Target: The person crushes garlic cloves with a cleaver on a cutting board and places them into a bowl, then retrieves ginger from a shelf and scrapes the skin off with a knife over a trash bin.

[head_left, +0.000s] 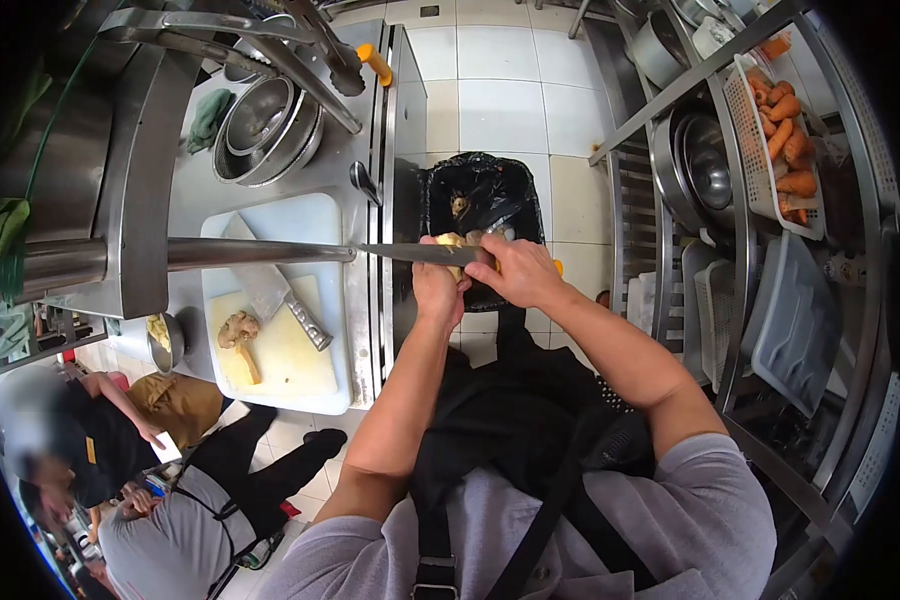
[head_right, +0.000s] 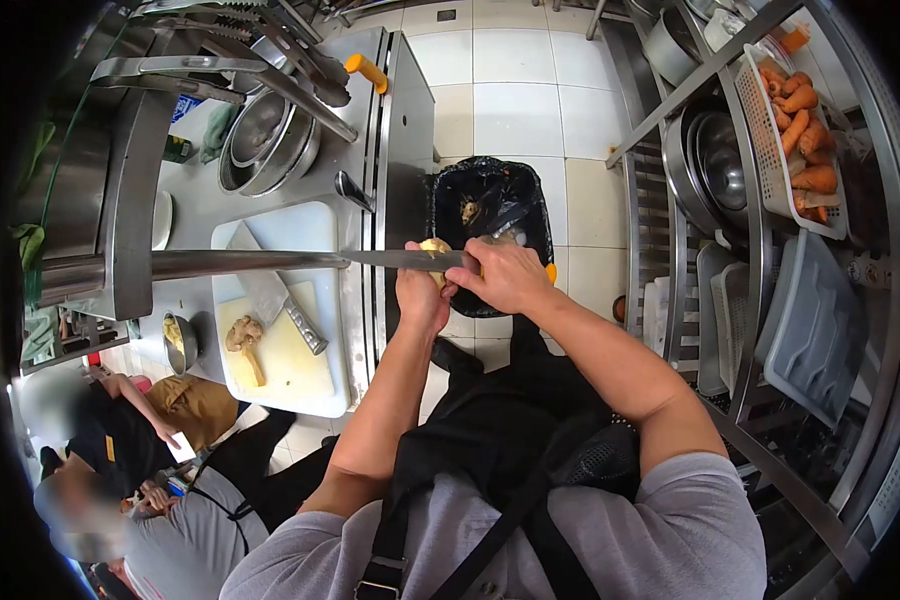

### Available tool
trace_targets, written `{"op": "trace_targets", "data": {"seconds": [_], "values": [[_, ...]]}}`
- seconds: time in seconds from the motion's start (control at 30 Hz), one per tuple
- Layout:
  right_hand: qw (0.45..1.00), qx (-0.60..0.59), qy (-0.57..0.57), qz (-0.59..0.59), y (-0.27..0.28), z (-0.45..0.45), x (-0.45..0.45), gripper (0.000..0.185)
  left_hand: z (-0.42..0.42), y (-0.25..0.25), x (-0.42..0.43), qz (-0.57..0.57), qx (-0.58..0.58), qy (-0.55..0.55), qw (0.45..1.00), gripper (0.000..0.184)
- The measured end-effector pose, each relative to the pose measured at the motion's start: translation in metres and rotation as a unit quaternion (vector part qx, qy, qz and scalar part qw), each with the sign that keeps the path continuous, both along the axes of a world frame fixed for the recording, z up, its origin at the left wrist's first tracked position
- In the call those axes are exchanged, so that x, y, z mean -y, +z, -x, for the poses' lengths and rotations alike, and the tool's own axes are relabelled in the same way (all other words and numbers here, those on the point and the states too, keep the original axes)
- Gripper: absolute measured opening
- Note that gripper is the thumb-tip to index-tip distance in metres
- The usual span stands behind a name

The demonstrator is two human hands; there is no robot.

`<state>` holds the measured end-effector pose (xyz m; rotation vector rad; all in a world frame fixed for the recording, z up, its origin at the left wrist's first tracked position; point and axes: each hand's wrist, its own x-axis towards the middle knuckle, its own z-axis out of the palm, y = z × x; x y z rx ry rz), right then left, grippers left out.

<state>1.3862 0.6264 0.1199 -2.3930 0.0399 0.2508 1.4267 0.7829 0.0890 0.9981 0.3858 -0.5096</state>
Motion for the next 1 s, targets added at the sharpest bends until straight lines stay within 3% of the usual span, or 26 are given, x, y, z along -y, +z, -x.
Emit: {"op": "trace_targets", "data": {"seconds": [0.13, 0.2, 0.33, 0.43, 0.57, 0.7, 1.0], "values": [[1.0, -0.023, 0.014, 0.007, -0.012, 0.002, 0.006, 0.056, 0.008, -0.002, -0.006, -0.026, -0.036, -0.011, 0.999, 0.049], [0.995, -0.081, -0.059, -0.002, -0.027, 0.005, 0.011, 0.057, 0.015, 0.004, -0.011, -0.02, -0.044, -0.026, 0.998, 0.051], [0.981, -0.181, -0.071, 0.003, -0.052, 0.013, 0.032, 0.057, 0.018, 0.028, -0.018, -0.006, -0.074, -0.054, 0.996, 0.057], [0.992, -0.097, -0.082, -0.003, -0.044, 0.013, 0.017, 0.054, 0.003, 0.019, -0.019, -0.006, -0.138, -0.006, 0.99, 0.054], [0.998, 0.031, -0.025, -0.051, -0.016, 0.008, -0.005, 0.049, -0.006, -0.008, -0.017, 0.045, -0.069, 0.03, 0.996, 0.053], [0.997, 0.06, 0.014, -0.04, -0.006, 0.011, -0.019, 0.052, -0.008, 0.008, 0.002, 0.024, -0.109, 0.129, 0.985, 0.055], [0.998, 0.003, 0.03, -0.047, -0.003, 0.007, -0.017, 0.055, -0.01, 0.006, 0.01, -0.014, -0.094, 0.165, 0.982, 0.04]]}}
